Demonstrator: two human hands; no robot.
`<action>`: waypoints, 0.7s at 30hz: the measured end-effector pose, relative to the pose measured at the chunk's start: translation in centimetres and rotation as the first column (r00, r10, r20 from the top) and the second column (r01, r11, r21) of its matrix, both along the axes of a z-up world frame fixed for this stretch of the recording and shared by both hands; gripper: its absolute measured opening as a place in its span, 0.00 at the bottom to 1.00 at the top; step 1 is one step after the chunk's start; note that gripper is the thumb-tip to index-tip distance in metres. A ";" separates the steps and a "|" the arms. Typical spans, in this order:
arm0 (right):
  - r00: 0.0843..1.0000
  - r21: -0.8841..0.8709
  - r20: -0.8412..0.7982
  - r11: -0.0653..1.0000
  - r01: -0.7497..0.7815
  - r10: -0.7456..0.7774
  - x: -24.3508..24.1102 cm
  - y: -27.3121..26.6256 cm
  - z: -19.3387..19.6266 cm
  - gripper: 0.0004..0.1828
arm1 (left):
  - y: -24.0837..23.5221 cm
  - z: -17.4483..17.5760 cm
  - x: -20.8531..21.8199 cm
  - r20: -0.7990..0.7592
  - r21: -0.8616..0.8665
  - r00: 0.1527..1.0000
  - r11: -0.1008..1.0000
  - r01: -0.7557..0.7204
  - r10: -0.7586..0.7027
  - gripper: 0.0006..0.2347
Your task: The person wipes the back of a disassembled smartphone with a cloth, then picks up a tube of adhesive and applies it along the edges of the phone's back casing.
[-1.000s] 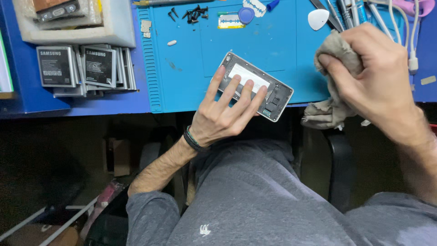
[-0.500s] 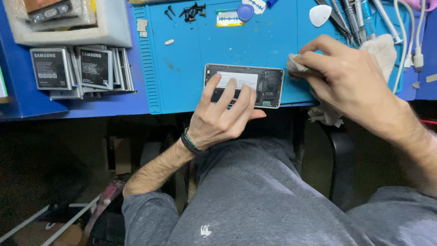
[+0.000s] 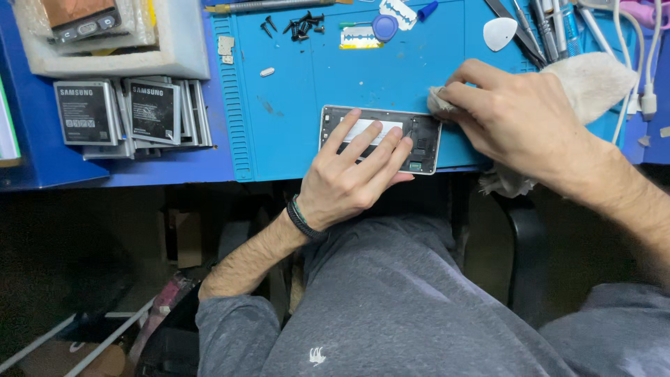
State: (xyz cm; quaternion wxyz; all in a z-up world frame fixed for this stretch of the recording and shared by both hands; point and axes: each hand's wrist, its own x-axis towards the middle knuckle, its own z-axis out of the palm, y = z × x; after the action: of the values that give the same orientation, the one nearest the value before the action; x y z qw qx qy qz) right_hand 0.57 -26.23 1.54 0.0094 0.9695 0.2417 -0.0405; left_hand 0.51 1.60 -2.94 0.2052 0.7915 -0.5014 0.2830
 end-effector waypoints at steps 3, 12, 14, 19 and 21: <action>0.998 -0.015 0.050 0.999 -0.029 0.029 -0.1 0.0 -0.1 0.08 | 0.1 -0.6 -0.2 -0.007 0.018 1.000 1.000 -0.014 0.014 0.16; 0.983 -0.017 0.143 0.993 -0.115 0.116 0.6 2.4 -0.7 0.07 | 0.2 -0.1 0.0 -0.017 0.026 1.000 0.999 -0.022 0.022 0.15; 0.994 -0.018 0.088 0.998 -0.060 0.061 0.0 1.4 -0.4 0.07 | 0.3 -0.2 -0.1 -0.011 0.028 1.000 0.999 -0.029 0.029 0.15; 0.990 0.083 0.139 0.996 -0.036 0.024 0.0 3.0 -1.2 0.04 | 0.2 0.0 -0.1 -0.022 0.042 1.000 0.999 -0.020 0.021 0.15; 0.991 0.057 0.135 0.998 -0.017 0.009 -0.3 2.9 -0.7 0.05 | 0.2 -0.1 -0.1 -0.027 0.011 0.999 1.000 -0.021 0.022 0.15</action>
State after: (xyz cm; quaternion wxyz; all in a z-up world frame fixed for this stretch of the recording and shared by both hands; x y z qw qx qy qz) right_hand 0.31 -23.30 0.80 -0.0022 0.9683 0.2479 0.0322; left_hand 0.44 1.84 -3.06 0.2047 0.8016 -0.4915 0.2720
